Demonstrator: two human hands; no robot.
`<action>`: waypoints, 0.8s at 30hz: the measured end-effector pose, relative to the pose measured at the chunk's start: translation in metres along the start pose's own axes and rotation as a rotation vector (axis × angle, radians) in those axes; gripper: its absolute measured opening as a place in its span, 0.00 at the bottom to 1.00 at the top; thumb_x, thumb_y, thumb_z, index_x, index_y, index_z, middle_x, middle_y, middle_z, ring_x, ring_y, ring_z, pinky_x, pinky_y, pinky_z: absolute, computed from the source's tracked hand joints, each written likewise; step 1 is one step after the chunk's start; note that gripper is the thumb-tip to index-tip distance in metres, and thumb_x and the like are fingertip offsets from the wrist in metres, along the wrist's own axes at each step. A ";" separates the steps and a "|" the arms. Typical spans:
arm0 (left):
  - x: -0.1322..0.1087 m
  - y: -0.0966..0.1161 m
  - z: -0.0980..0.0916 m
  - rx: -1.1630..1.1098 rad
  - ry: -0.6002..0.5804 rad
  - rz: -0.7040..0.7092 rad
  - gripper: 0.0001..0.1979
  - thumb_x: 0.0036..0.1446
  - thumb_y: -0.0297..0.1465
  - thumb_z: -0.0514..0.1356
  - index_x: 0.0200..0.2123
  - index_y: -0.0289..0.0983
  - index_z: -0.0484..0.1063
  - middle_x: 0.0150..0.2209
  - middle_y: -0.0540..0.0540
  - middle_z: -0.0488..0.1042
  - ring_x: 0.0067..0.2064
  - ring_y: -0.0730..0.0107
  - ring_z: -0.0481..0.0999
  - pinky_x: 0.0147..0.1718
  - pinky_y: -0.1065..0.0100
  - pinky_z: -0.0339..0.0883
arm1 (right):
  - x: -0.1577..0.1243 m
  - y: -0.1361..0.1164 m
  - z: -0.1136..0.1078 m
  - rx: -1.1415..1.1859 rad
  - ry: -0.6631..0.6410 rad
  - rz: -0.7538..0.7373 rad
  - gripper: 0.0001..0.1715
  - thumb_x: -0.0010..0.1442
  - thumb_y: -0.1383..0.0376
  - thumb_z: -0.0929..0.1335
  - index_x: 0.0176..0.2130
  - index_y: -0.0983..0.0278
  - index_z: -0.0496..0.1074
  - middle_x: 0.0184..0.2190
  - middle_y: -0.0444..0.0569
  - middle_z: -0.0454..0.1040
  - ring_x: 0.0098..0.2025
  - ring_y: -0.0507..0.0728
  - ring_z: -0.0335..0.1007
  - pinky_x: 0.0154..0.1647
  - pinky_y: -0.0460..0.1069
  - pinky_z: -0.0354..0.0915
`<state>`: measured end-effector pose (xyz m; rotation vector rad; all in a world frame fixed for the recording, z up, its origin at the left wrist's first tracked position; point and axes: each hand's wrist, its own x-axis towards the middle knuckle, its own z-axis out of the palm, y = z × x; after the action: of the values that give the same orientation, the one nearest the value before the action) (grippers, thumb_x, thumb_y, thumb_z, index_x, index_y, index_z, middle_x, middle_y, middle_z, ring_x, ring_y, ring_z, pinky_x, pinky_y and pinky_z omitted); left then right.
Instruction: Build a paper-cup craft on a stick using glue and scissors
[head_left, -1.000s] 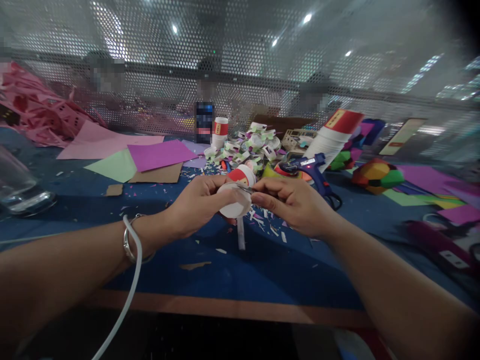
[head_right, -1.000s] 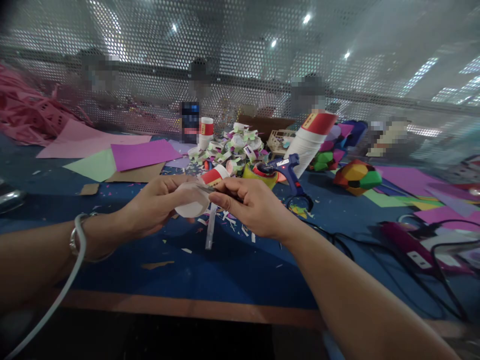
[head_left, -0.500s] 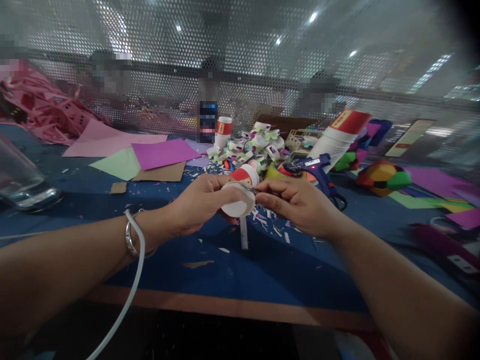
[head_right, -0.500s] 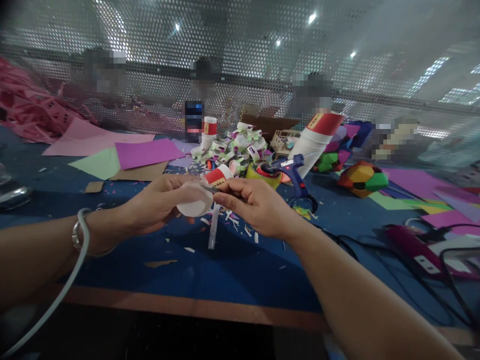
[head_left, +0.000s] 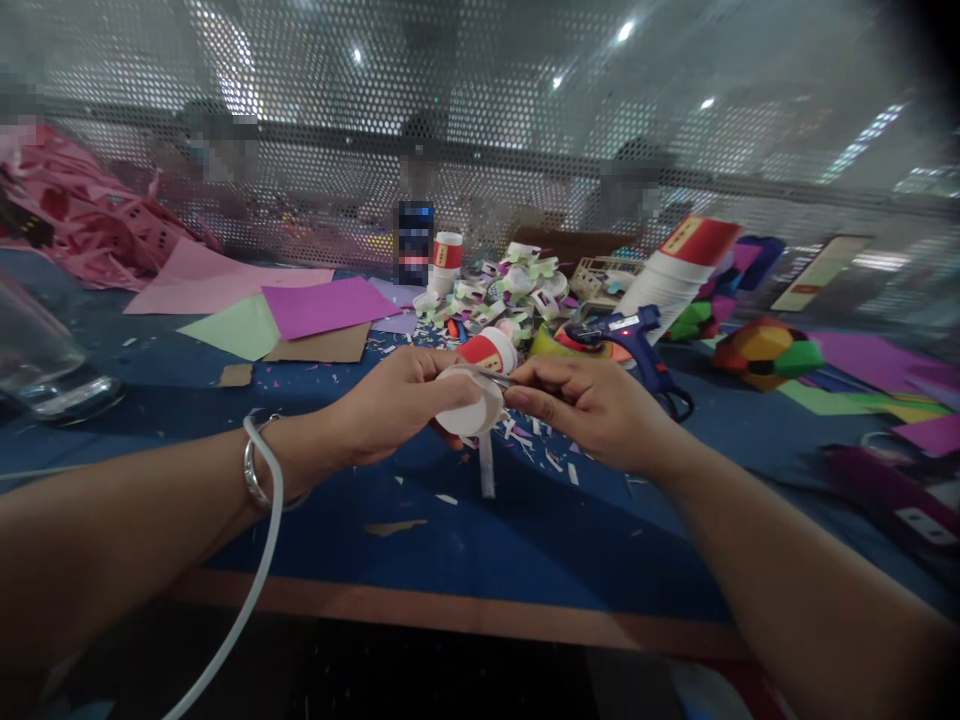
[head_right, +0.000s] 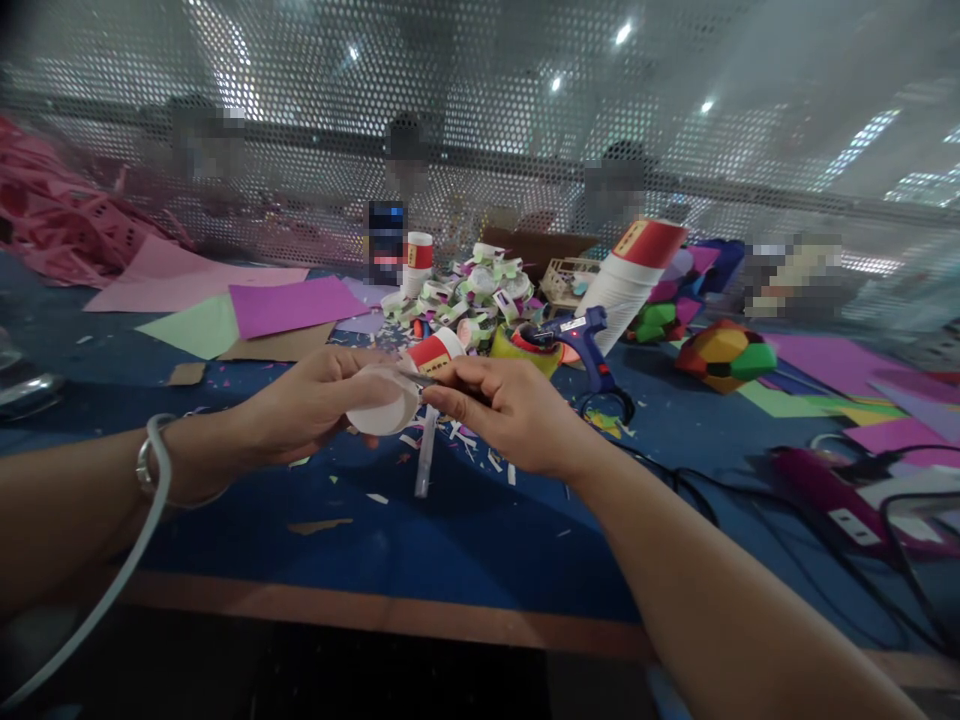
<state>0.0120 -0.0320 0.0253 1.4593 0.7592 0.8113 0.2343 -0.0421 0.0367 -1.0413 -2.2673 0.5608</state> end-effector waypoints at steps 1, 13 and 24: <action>0.000 0.000 -0.001 0.014 -0.006 -0.006 0.07 0.55 0.30 0.61 0.30 0.32 0.78 0.28 0.47 0.75 0.27 0.74 0.73 0.20 0.75 0.70 | 0.000 0.000 0.000 -0.007 0.002 -0.006 0.19 0.69 0.51 0.67 0.38 0.62 0.78 0.28 0.46 0.75 0.30 0.52 0.68 0.31 0.47 0.63; 0.000 0.000 -0.001 -0.041 0.000 -0.077 0.06 0.54 0.30 0.63 0.30 0.33 0.78 0.27 0.47 0.75 0.27 0.73 0.72 0.20 0.74 0.69 | -0.002 0.003 0.005 -0.035 0.027 0.000 0.20 0.70 0.51 0.66 0.37 0.63 0.76 0.29 0.46 0.73 0.30 0.52 0.66 0.30 0.48 0.60; 0.002 -0.003 -0.003 -0.036 -0.067 -0.032 0.07 0.55 0.31 0.63 0.31 0.32 0.78 0.26 0.47 0.75 0.26 0.74 0.72 0.20 0.74 0.70 | -0.003 -0.002 0.001 -0.023 0.012 -0.066 0.17 0.70 0.54 0.67 0.36 0.63 0.75 0.25 0.43 0.69 0.27 0.49 0.62 0.28 0.48 0.57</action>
<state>0.0099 -0.0287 0.0229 1.4316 0.7125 0.7450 0.2341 -0.0463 0.0360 -0.9746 -2.2932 0.5006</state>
